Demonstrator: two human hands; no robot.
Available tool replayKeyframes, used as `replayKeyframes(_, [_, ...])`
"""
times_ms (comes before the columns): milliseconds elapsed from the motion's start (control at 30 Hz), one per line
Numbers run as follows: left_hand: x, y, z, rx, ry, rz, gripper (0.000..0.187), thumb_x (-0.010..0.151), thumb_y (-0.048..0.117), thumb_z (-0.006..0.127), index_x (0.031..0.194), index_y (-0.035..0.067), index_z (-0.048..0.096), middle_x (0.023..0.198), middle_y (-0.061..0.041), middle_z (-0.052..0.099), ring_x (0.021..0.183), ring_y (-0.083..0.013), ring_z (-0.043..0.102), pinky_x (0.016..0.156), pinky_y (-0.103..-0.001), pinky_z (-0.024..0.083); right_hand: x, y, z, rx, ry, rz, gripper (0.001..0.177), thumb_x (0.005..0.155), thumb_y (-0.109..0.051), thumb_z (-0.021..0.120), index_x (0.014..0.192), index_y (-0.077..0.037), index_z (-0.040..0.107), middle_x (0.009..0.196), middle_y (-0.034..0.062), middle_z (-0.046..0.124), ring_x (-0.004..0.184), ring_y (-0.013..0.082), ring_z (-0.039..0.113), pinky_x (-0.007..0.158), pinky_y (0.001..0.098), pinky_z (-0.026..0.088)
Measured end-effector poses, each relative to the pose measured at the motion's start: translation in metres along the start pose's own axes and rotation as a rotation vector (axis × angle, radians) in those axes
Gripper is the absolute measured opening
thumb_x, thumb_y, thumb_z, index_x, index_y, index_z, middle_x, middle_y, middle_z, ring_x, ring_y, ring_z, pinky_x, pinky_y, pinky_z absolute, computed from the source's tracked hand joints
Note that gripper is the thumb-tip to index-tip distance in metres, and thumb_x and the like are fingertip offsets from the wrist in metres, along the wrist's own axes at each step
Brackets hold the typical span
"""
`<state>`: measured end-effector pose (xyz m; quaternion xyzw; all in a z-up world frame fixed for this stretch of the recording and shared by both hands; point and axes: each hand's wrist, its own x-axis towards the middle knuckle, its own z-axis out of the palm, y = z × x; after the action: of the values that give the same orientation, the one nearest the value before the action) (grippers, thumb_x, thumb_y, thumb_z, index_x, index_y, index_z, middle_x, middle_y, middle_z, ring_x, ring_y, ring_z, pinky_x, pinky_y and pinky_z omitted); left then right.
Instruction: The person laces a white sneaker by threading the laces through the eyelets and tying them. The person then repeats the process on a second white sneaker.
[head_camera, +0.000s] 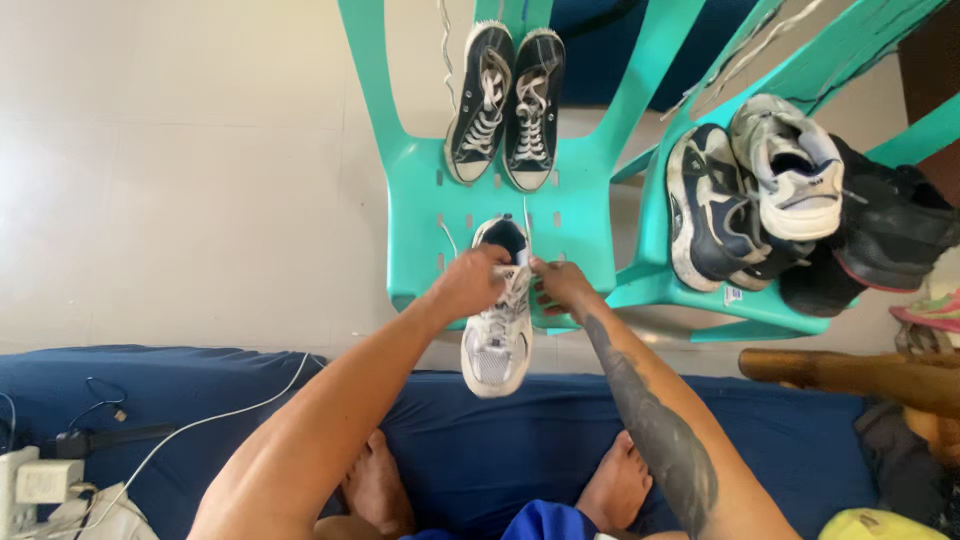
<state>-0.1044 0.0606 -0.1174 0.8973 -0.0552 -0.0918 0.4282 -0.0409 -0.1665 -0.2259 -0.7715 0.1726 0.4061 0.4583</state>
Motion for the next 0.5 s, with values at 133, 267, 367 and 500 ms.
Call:
replayKeyframes(133, [-0.013,0.004,0.006,0.167,-0.071,0.096,0.046,0.08,0.014,0.078,0.122,-0.001,0.064,0.118,-0.023,0.059,0.119,-0.0412,0.056,0.102,-0.047,0.047,0.0,-0.036,-0.005,0.201,0.045,-0.199,0.03,0.1,-0.037,0.059,0.101,-0.007,0.067,0.093,0.0107,0.072,0.078,0.0213,0.069,0.068,0.0439,0.052])
replayKeyframes(267, [-0.023,0.011,0.007,0.163,-0.07,0.083,0.044,0.083,0.011,0.075,0.124,0.002,0.064,0.12,-0.02,0.058,0.122,-0.0396,0.054,0.103,-0.047,0.048,0.009,-0.089,-0.042,0.669,-0.015,-0.274,0.018,0.102,-0.027,0.055,0.108,-0.011,0.062,0.075,0.0029,0.057,0.067,0.0212,0.065,0.068,0.0449,0.056])
replayKeyframes(367, [-0.03,0.021,0.005,0.182,-0.064,0.084,0.044,0.084,0.011,0.073,0.125,0.0,0.062,0.122,-0.022,0.056,0.121,-0.0408,0.054,0.098,-0.048,0.05,-0.003,-0.126,-0.067,0.616,0.031,-0.367,0.023,0.105,-0.027,0.054,0.111,-0.007,0.063,0.072,0.0,0.052,0.06,0.0148,0.055,0.057,0.0378,0.052])
replayKeyframes(500, [-0.038,0.031,0.004,0.216,-0.041,0.089,0.042,0.086,0.008,0.067,0.127,-0.001,0.06,0.123,-0.021,0.054,0.124,-0.0398,0.053,0.094,-0.047,0.054,-0.039,-0.141,-0.075,0.349,0.069,-0.434,0.016,0.103,-0.019,0.058,0.111,-0.009,0.067,0.078,-0.0035,0.057,0.06,0.0086,0.05,0.053,0.0277,0.044])
